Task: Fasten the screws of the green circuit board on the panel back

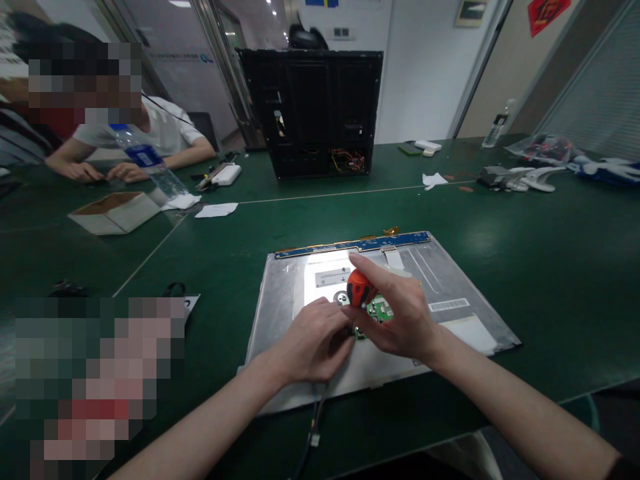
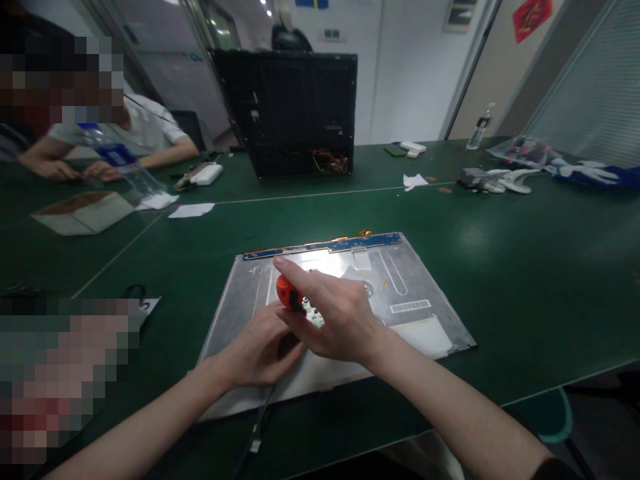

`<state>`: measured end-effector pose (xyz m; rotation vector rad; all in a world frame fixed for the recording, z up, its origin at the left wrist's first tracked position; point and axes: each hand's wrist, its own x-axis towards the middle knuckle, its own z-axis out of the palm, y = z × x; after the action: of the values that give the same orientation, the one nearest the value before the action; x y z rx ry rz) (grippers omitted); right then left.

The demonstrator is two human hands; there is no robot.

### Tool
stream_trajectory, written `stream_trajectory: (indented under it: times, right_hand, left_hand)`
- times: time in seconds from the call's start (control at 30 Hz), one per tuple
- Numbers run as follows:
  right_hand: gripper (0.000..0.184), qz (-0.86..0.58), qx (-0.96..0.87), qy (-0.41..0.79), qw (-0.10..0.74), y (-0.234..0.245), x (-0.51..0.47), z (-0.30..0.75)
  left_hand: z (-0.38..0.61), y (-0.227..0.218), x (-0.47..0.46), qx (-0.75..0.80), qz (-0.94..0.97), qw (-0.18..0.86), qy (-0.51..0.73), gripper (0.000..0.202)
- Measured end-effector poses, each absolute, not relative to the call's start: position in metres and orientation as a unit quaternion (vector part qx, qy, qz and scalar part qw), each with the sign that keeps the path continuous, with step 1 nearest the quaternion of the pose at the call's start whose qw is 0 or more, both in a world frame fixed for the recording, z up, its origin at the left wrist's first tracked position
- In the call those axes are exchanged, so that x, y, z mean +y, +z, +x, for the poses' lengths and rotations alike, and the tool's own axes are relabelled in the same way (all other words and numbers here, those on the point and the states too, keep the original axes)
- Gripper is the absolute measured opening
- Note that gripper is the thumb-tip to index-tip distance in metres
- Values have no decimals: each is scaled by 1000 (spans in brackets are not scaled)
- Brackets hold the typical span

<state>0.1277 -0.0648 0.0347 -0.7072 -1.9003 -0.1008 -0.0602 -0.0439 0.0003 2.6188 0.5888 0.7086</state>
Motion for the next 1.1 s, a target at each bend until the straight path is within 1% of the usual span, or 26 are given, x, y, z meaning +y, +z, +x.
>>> stream_trajectory:
  times: [0.27,0.63,0.87,1.1]
  right_hand:
    - [60,-279,-794,-39,539,35,-65,128]
    - [62,-298,-799,-29,522,33,-66,128]
    - [59,-294,-799,-39,523,34,-66,129]
    - [61,-283,-795,-38,536,34,-67,129]
  left_hand:
    - [-60,-1,-44,211,930,175,245,4]
    - [-61,-1,-42,203,932,184,238,3]
    - [-62,1,-43,201,934,182,230,3]
    - [-62,1,-43,199,934,177,238,8]
